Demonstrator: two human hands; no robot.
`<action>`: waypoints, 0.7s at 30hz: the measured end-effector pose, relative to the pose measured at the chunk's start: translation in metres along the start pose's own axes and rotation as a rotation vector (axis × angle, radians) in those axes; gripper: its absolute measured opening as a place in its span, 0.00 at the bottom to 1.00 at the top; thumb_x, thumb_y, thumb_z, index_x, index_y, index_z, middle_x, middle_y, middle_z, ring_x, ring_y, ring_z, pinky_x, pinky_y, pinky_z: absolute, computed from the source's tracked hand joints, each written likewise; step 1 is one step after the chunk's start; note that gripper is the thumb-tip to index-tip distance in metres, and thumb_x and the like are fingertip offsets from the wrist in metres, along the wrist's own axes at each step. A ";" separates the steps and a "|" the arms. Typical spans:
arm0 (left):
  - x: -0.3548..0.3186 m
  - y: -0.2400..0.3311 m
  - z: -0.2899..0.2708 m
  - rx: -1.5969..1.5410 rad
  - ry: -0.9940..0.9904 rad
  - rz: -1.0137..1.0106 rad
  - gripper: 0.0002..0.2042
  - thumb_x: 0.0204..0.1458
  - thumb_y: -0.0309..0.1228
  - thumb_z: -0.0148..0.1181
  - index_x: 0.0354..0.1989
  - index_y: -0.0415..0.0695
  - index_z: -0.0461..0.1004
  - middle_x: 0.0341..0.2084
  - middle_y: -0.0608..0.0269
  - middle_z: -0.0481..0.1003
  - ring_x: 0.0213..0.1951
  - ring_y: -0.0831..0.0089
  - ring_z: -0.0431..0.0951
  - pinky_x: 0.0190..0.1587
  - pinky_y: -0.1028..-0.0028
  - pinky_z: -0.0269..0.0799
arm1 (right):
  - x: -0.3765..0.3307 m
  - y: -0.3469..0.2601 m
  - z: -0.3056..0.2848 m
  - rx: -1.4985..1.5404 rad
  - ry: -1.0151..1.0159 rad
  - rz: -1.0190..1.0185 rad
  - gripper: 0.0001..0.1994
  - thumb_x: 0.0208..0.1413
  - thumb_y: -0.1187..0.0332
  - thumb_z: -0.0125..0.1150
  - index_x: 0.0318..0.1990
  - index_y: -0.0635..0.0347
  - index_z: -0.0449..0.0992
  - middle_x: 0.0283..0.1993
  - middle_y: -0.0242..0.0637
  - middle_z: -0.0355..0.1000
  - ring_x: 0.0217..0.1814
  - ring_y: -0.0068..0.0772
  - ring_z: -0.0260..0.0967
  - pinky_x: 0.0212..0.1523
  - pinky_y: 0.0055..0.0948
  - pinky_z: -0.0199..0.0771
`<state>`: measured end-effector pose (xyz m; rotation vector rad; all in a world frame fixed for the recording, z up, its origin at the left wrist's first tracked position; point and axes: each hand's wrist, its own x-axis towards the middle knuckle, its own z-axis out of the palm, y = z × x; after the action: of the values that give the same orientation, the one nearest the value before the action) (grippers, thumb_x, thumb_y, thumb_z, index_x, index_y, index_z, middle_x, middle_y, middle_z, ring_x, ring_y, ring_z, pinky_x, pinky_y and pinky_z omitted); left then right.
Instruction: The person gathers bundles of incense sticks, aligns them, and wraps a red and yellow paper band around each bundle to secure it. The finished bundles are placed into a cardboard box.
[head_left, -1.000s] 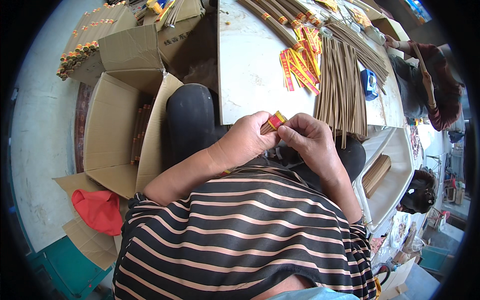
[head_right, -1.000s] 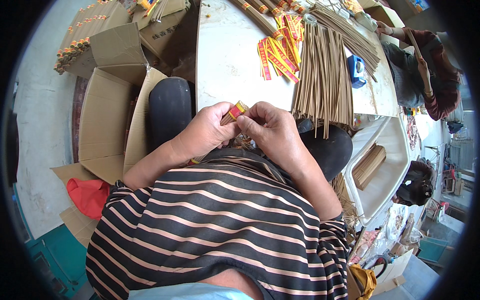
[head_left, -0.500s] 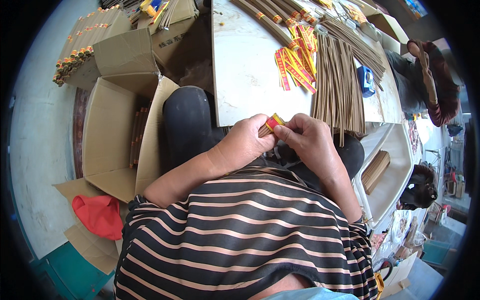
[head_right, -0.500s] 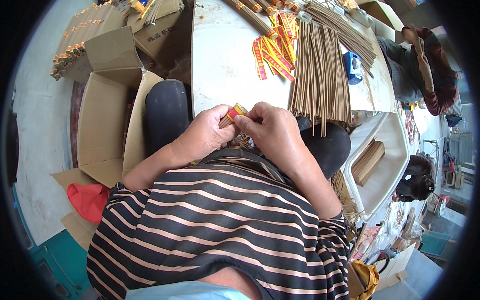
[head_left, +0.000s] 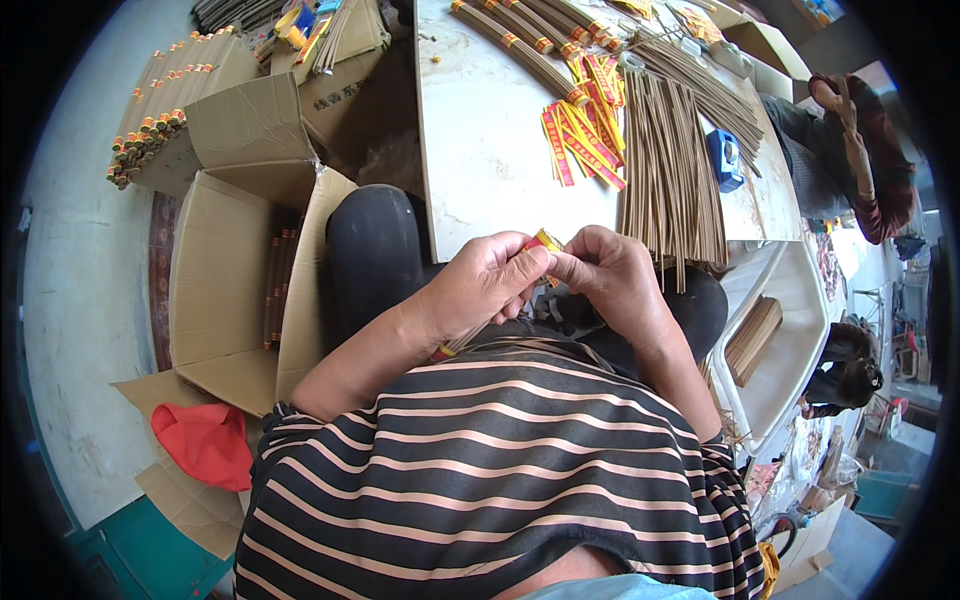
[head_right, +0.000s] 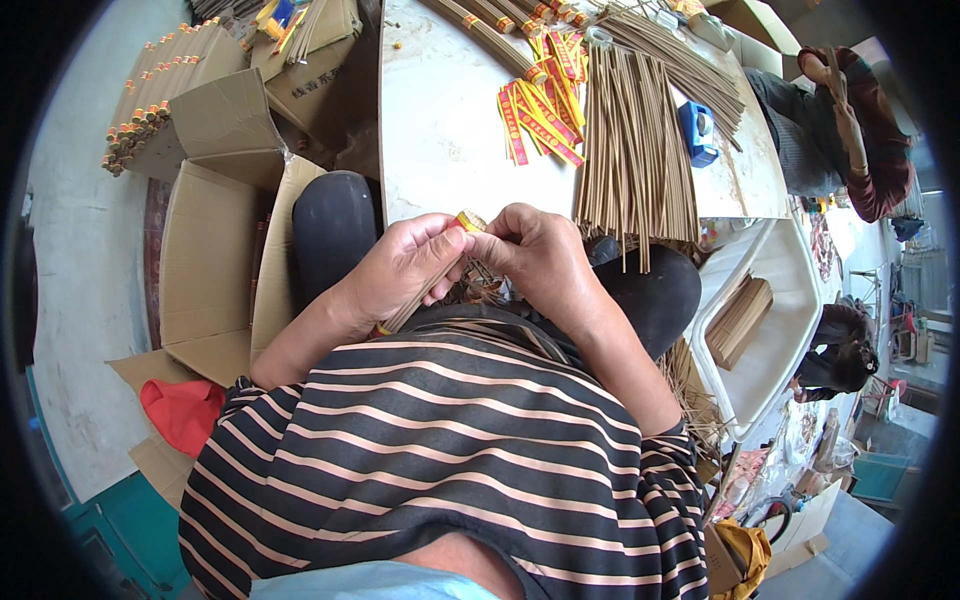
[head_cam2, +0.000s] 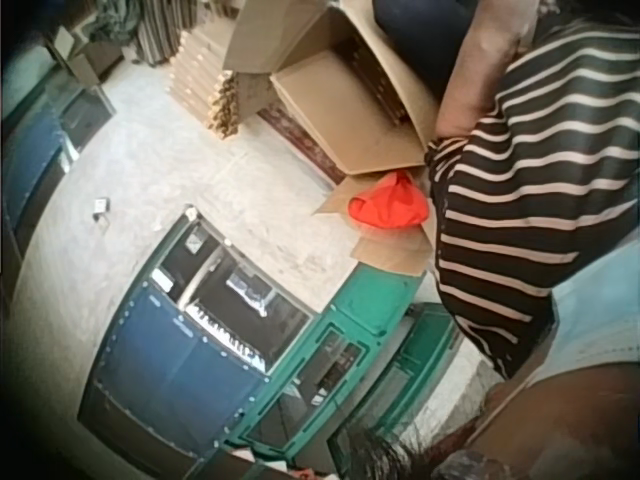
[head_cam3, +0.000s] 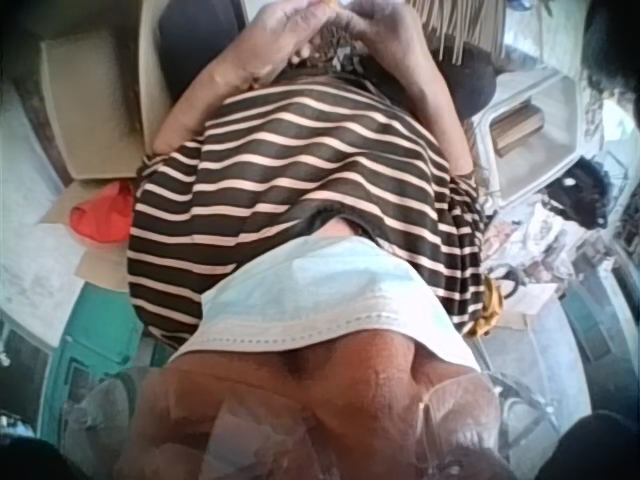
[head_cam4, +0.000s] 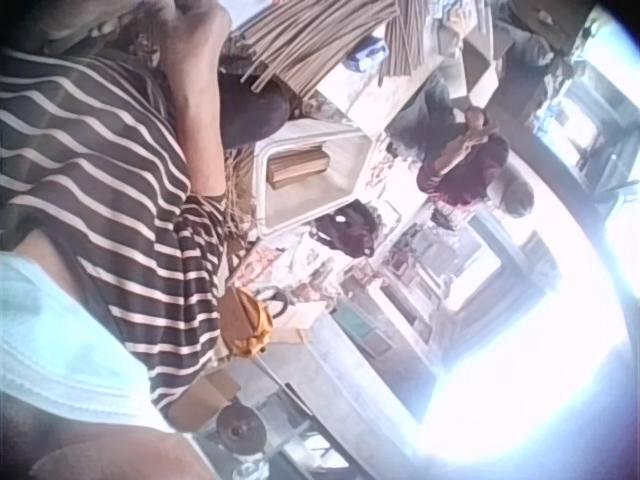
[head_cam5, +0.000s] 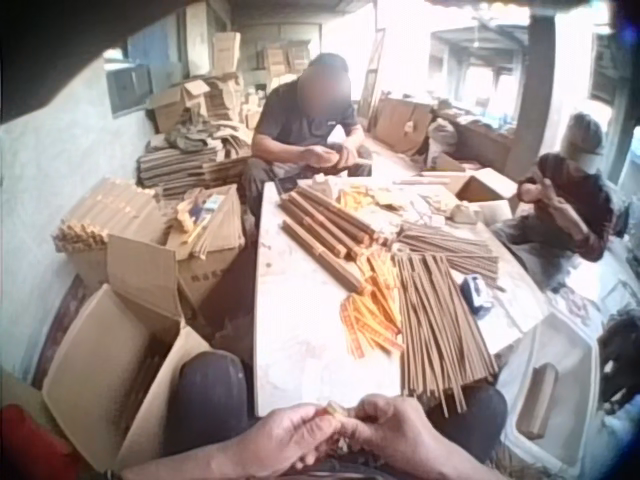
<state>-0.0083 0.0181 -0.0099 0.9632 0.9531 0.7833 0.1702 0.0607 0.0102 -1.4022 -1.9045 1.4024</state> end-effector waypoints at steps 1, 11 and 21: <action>0.000 0.000 0.000 -0.012 0.004 -0.006 0.18 0.59 0.44 0.45 0.41 0.38 0.68 0.19 0.69 0.66 0.19 0.85 0.64 0.21 0.86 0.62 | 0.000 -0.001 0.001 0.034 -0.003 0.010 0.16 0.47 0.60 0.65 0.26 0.67 0.73 0.19 0.29 0.68 0.22 0.14 0.60 0.21 0.17 0.62; -0.002 0.003 0.002 -0.063 0.005 -0.043 0.19 0.61 0.46 0.40 0.39 0.40 0.67 0.20 0.68 0.66 0.18 0.86 0.64 0.20 0.87 0.62 | -0.005 0.009 0.007 0.111 0.049 -0.039 0.14 0.47 0.61 0.66 0.26 0.64 0.73 0.18 0.26 0.67 0.21 0.14 0.61 0.22 0.15 0.62; 0.001 0.007 0.003 -0.211 -0.054 -0.068 0.21 0.59 0.45 0.43 0.53 0.43 0.59 0.20 0.66 0.67 0.16 0.83 0.63 0.17 0.86 0.59 | -0.004 0.025 0.008 0.353 -0.033 -0.186 0.09 0.51 0.66 0.62 0.29 0.64 0.74 0.24 0.25 0.67 0.27 0.15 0.60 0.29 0.18 0.64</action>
<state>-0.0062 0.0205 -0.0035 0.7613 0.8337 0.7797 0.1777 0.0531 -0.0140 -1.0159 -1.6546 1.5808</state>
